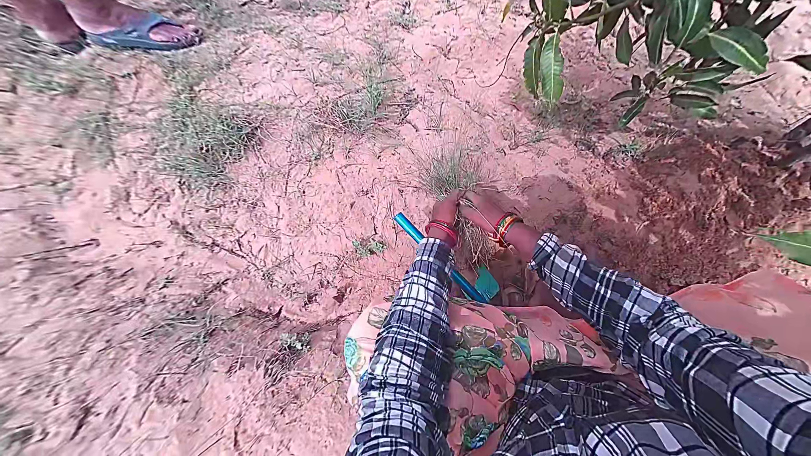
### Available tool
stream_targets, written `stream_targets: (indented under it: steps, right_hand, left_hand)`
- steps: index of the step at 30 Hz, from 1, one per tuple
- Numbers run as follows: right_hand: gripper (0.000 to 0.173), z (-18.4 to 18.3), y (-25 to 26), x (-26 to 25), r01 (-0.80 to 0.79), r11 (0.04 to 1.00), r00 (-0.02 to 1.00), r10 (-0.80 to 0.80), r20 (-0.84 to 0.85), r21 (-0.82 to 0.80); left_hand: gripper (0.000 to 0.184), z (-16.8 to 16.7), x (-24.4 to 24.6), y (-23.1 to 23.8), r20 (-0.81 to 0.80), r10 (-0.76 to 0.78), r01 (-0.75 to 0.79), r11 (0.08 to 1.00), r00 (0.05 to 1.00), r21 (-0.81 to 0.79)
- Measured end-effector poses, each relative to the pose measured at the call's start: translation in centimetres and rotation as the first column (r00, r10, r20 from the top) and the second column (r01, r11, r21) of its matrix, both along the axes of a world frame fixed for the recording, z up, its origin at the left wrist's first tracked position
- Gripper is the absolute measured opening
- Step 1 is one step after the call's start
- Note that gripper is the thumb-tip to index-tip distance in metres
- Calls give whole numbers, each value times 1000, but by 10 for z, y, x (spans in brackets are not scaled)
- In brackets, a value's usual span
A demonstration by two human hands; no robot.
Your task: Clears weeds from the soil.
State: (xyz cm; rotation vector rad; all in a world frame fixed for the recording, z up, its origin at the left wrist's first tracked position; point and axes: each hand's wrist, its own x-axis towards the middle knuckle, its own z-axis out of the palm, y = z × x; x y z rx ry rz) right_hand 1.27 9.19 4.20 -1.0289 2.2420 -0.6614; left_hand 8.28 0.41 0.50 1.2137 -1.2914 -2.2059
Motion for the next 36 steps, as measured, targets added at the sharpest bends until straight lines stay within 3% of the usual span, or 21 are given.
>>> stream_targets:
  steps: [3,6,8,10,12,15,17,21,22,24,26,28,30,32,34,36]
  right_hand:
    - [45,5,3,-15,99,917,982,-28,185,-387]
    - [30,-5,16,-48,353,785,926,-214,311,-509]
    - [26,-24,28,-76,473,806,877,-392,278,-355]
    - [28,-47,41,-94,470,875,877,-448,176,-115]
    - [31,-67,47,-94,382,924,916,-380,127,10]
    - [28,-90,42,-86,279,958,954,-284,92,67]
    - [40,-98,28,-78,268,961,963,-269,3,75]
    - [76,-112,-11,-71,116,989,958,-88,-272,90]
    - [73,-111,-20,-69,72,994,950,-43,-308,83]
    - [49,-105,-37,-64,-11,1000,929,16,-369,15]
    - [32,-102,-56,-60,-168,985,886,130,-445,-47]
    - [34,-102,-78,-64,-377,926,840,336,-426,-12]
    - [41,-108,-112,-76,-473,872,791,482,-378,123]
    - [57,-111,-145,-90,-427,870,791,491,-366,245]
    - [75,-112,-171,-104,-303,911,842,394,-367,281]
    - [74,-106,-182,-108,-220,931,863,324,-387,290]
  left_hand:
    - [35,13,9,-21,-91,159,-154,986,983,61]
    - [22,30,29,-42,-247,340,-319,940,907,121]
    - [17,42,42,-58,-324,438,-419,898,838,130]
    - [18,46,52,-71,-374,521,-523,846,767,106]
    - [18,49,59,-77,-379,597,-631,775,707,45]
    - [20,48,64,-80,-326,703,-745,667,632,-3]
    - [22,46,65,-83,-302,743,-775,631,598,18]
    - [15,46,61,-81,-340,735,-762,643,587,75]
    - [15,42,61,-79,-353,714,-743,665,605,71]
    - [24,35,66,-67,-352,641,-679,734,682,22]
    - [27,33,66,-62,-341,627,-666,746,700,4]
    - [23,34,59,-63,-327,654,-688,725,682,13]
    - [18,37,50,-66,-320,681,-711,703,658,34]
    - [15,37,44,-67,-319,695,-724,689,644,38]
    - [16,33,40,-69,-312,690,-718,695,653,33]
    - [19,30,35,-70,-287,680,-705,709,675,21]
